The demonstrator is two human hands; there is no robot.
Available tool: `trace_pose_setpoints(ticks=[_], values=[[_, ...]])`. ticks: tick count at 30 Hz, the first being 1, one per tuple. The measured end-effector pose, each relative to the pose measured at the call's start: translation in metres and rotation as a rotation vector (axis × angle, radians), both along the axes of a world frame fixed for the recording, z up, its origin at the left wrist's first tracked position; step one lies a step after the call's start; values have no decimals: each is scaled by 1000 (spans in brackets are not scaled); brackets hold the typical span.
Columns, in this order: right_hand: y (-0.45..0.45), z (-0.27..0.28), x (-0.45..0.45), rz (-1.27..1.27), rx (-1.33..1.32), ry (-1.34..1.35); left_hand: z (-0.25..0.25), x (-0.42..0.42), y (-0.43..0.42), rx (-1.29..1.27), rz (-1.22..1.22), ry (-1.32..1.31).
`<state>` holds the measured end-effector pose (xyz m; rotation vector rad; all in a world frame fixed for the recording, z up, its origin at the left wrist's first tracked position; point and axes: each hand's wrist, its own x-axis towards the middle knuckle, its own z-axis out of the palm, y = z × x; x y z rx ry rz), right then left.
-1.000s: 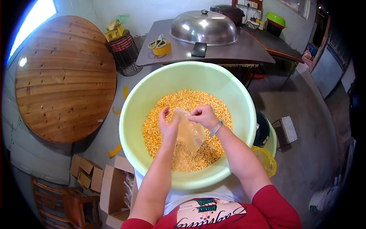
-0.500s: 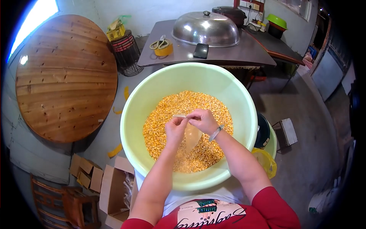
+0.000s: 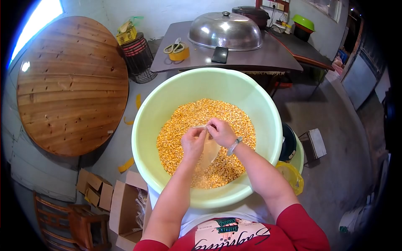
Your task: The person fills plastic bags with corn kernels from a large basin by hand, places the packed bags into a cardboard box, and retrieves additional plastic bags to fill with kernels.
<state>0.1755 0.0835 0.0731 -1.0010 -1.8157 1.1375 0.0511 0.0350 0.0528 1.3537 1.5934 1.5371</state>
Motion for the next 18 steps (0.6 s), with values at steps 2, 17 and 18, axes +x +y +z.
trace_pose_setpoints(ticks=[2,17,18], values=[[-1,-1,-1,-14,-32,47,-1,1,0,40,9,-70],[-4,9,4,38,25,-57,-14,-1,3,45,51,-2],[-2,5,3,44,53,-71,-14,-1,2,38,49,7]])
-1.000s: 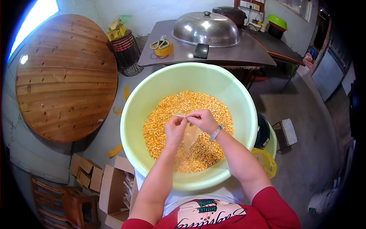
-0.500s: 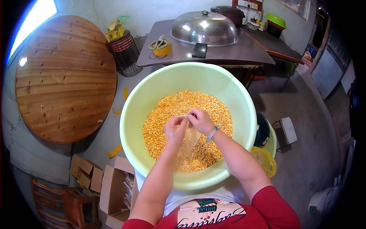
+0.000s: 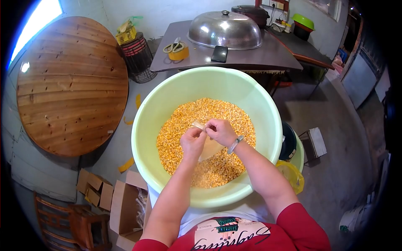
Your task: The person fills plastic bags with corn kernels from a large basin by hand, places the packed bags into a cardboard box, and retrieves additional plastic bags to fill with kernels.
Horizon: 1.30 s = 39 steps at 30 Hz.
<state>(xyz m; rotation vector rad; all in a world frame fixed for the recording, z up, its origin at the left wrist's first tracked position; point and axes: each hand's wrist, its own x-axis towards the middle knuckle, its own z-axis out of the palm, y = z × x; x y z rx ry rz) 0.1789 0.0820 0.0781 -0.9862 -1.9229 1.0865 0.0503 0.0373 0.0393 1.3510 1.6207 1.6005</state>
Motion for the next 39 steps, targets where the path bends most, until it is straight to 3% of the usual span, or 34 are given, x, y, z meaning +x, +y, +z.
trace_pose_setpoints(ticks=[4,10,16,22,29,39], values=[[6,-10,0,-26,153,-63,7,0,-3,-47,-11,-24],[-4,16,3,-44,-128,107,11,1,-2,-78,-47,-233],[0,-2,3,-59,371,-157,7,2,-2,-66,-85,-161],[1,-10,-4,-145,473,-126,16,5,-5,-70,-77,-119],[2,-4,-1,-134,312,-69,9,2,-1,-80,-63,-177],[0,1,2,-84,232,-113,11,1,-3,-4,25,152]])
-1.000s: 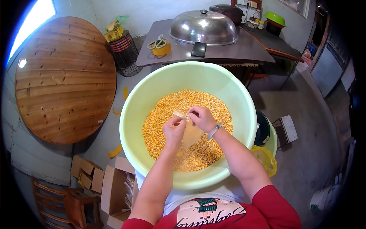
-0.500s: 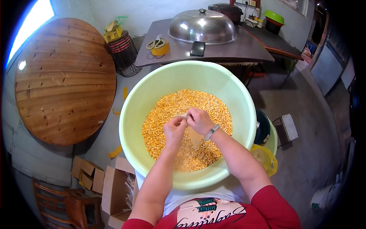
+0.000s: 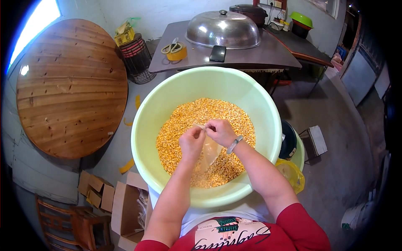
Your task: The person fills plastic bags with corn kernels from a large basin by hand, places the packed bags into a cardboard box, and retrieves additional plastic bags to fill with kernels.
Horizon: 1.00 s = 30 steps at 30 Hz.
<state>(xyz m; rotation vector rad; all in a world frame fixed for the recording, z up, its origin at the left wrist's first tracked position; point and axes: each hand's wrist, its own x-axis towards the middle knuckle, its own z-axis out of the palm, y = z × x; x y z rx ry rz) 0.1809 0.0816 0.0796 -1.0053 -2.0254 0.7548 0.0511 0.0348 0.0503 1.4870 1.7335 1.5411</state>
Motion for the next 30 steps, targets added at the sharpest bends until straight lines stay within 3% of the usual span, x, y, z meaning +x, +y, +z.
trace_pose_setpoints(ticks=[8,17,20,23,25,28,30], values=[[-3,1,-1,-16,8,-1,7,5,-5,31,51,202],[3,-5,2,-58,-46,48,12,6,-7,30,52,201],[1,2,4,46,-174,107,2,4,-2,22,65,158],[-2,9,3,97,-306,147,6,2,-1,-60,32,-129],[-1,14,6,155,-440,170,-1,-3,3,-34,27,-119],[8,1,10,155,-441,102,-2,-5,4,-54,1,-143],[10,-2,12,180,-500,223,3,-3,2,-80,-15,-145]])
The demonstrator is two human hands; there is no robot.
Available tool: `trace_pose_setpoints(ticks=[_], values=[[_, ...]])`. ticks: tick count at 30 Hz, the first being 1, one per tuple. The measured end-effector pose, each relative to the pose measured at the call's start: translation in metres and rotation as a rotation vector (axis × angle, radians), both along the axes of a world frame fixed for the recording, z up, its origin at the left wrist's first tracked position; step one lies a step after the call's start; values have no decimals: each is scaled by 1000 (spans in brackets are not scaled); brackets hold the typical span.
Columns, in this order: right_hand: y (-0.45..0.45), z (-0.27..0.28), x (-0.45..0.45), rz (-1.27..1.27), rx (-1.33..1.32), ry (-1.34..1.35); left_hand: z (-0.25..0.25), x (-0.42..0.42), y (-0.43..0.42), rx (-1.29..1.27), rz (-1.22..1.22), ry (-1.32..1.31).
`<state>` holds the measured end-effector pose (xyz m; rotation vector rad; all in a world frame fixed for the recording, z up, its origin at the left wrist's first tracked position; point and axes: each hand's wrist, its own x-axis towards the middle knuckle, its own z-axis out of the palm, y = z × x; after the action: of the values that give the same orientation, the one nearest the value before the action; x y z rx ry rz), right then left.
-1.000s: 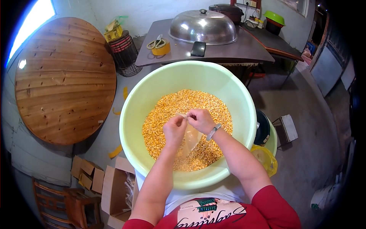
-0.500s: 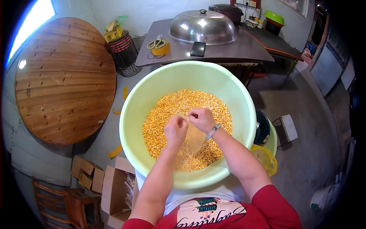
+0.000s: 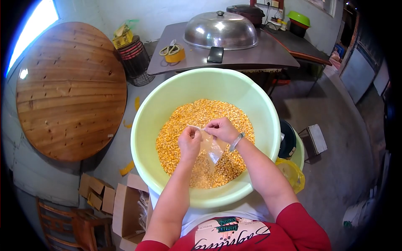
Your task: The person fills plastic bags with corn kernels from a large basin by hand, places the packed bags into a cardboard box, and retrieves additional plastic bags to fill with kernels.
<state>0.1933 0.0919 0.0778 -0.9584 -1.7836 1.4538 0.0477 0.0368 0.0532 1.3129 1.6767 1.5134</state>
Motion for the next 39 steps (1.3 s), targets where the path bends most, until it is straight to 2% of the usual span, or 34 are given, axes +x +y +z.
trace_pose_setpoints(ticks=[5,17,20,22,23,26,28,30,32,35,38,39], values=[[-4,7,-5,4,-52,63,-1,3,-2,23,-3,176],[0,-1,-3,-140,-291,196,6,10,-7,50,-11,231],[0,2,-2,-179,-308,214,-8,8,-1,101,34,127],[4,2,2,-226,-321,299,-5,4,-1,20,39,91],[4,3,4,-194,-304,260,-3,3,-2,-20,42,73],[4,6,6,-95,-184,146,18,8,-5,395,157,333],[6,-1,2,-23,-14,74,34,14,-8,452,118,392],[6,1,3,17,67,-38,31,14,-9,377,-42,310],[4,13,9,55,79,-105,15,7,-8,166,-319,85],[1,20,13,-11,34,61,16,5,-9,-110,-316,-214],[9,13,14,-126,175,168,12,4,-6,-74,-238,-346],[7,21,17,-93,182,121,14,3,-6,-94,-231,-354]])
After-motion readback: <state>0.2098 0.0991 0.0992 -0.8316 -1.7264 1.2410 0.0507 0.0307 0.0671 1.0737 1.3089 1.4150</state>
